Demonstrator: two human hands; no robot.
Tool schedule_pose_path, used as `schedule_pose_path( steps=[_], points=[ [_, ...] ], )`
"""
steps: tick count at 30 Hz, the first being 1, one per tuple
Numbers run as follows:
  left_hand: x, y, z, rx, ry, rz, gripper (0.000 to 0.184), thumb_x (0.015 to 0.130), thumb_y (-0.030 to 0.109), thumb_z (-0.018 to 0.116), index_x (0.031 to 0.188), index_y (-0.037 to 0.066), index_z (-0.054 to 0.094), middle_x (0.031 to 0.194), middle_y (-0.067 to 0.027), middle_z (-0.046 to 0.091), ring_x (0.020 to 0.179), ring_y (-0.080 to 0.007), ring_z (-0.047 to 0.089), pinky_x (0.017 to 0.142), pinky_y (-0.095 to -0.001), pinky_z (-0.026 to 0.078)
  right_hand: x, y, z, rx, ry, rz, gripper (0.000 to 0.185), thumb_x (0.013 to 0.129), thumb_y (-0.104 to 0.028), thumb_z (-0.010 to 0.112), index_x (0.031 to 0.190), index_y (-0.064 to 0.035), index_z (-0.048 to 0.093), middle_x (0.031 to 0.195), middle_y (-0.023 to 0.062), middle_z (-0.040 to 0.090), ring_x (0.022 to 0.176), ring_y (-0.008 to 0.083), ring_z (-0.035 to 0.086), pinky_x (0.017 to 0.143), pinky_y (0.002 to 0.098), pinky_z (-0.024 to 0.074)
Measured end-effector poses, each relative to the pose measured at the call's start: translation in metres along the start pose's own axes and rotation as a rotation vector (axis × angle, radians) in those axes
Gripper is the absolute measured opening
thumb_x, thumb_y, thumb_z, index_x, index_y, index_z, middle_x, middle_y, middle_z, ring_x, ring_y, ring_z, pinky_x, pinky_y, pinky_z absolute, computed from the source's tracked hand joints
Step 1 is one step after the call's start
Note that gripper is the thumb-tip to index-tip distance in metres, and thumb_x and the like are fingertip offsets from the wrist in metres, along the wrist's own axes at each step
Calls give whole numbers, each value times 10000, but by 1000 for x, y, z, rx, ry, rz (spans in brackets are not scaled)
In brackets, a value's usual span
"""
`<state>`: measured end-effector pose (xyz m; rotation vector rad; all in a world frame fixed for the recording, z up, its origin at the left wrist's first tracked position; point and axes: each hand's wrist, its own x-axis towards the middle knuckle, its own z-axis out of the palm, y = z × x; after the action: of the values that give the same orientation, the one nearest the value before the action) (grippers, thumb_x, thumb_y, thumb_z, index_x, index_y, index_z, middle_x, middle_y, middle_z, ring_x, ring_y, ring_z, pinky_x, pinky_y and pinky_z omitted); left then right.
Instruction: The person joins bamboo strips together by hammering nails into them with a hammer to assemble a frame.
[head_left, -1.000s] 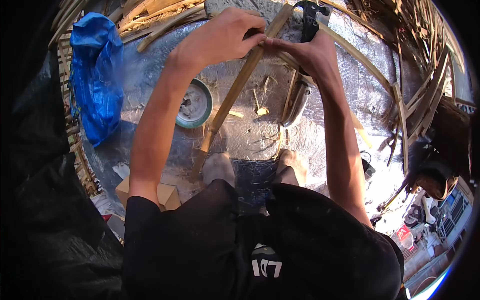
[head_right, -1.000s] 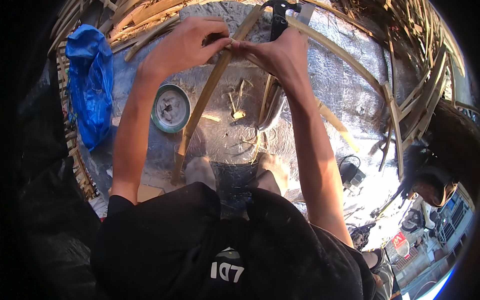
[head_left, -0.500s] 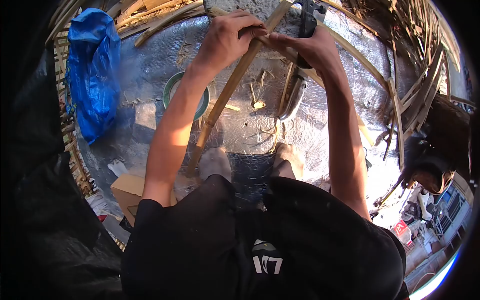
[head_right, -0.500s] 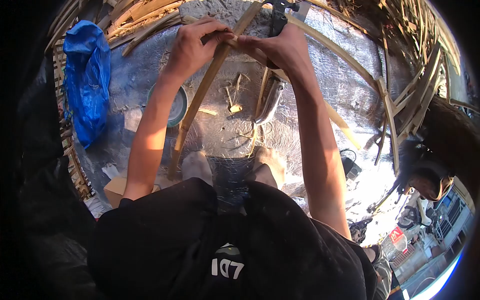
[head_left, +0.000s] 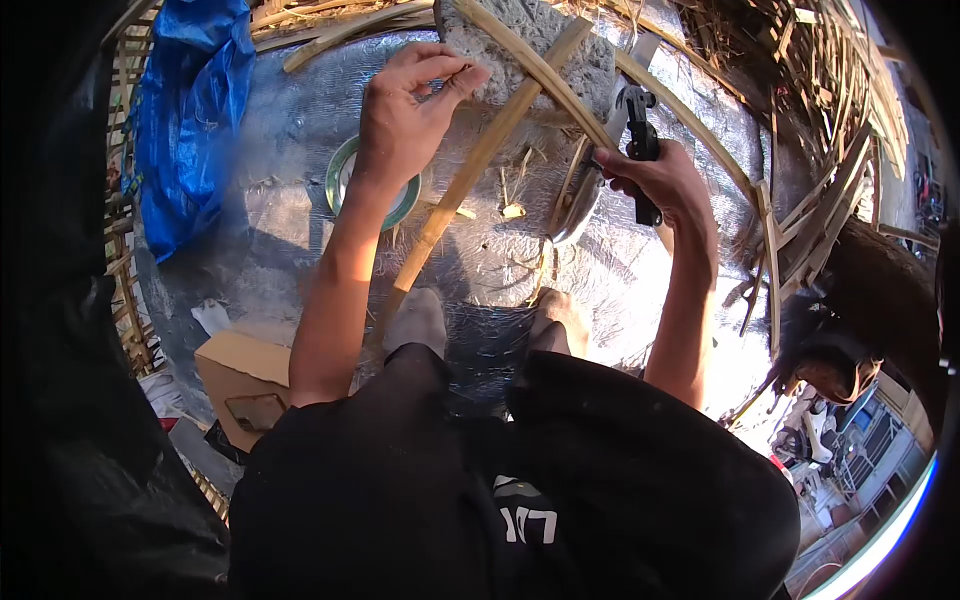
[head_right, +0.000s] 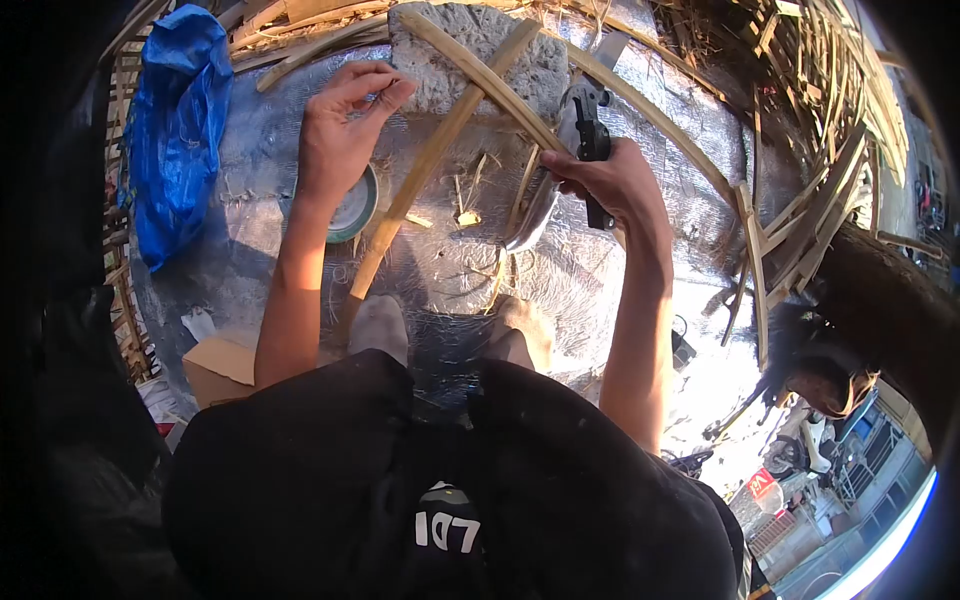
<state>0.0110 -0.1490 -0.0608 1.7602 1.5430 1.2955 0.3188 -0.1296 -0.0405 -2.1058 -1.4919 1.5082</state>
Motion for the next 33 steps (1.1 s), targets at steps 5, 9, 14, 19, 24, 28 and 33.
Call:
schedule_pose_path(
  steps=[5,9,14,19,24,28,33],
  points=[
    [-80,-1,-16,-148,-282,-438,246,939,284,772,1057,68,779,957,-6,697,906,-134,646,814,-281,502,5,4,-1,7,-34,-41,495,741,-420,921,920,14,764,790,111,767,689,177,738,671,303,572],
    [-94,17,0,-368,-348,-520,238,980,233,727,1049,6,729,803,-13,685,718,-101,647,643,-231,503,4,5,-1,24,-42,-60,554,691,-447,947,918,25,764,783,122,766,678,187,744,666,297,577],
    [-100,7,13,-496,-351,-696,187,974,189,734,984,2,724,753,7,654,648,-49,561,576,-217,437,1,7,0,45,-51,-64,529,711,-428,941,925,23,762,794,119,770,697,187,753,707,311,584],
    [-95,1,6,-400,-312,-572,187,959,188,756,961,2,728,708,46,579,627,-29,477,549,-219,346,-4,11,0,40,-49,-75,511,759,-399,921,941,44,743,797,119,761,679,165,727,651,291,575],
    [-93,-5,6,-413,-335,-565,190,962,198,756,961,10,726,711,51,576,643,-26,472,556,-220,345,3,15,1,15,-68,-65,548,755,-410,921,974,55,731,820,129,761,689,184,730,669,312,586],
    [-90,-2,3,-413,-332,-561,196,962,202,757,962,9,725,712,50,579,644,-28,472,556,-219,341,0,14,2,56,-73,-97,535,718,-454,931,902,19,761,800,114,772,714,184,757,709,290,585],
    [-91,1,3,-390,-332,-553,184,953,195,764,968,15,729,710,38,590,637,-26,477,554,-209,336,-6,13,7,94,-2,-75,542,717,-419,940,911,52,753,777,133,762,692,186,751,672,294,589]
  ],
)
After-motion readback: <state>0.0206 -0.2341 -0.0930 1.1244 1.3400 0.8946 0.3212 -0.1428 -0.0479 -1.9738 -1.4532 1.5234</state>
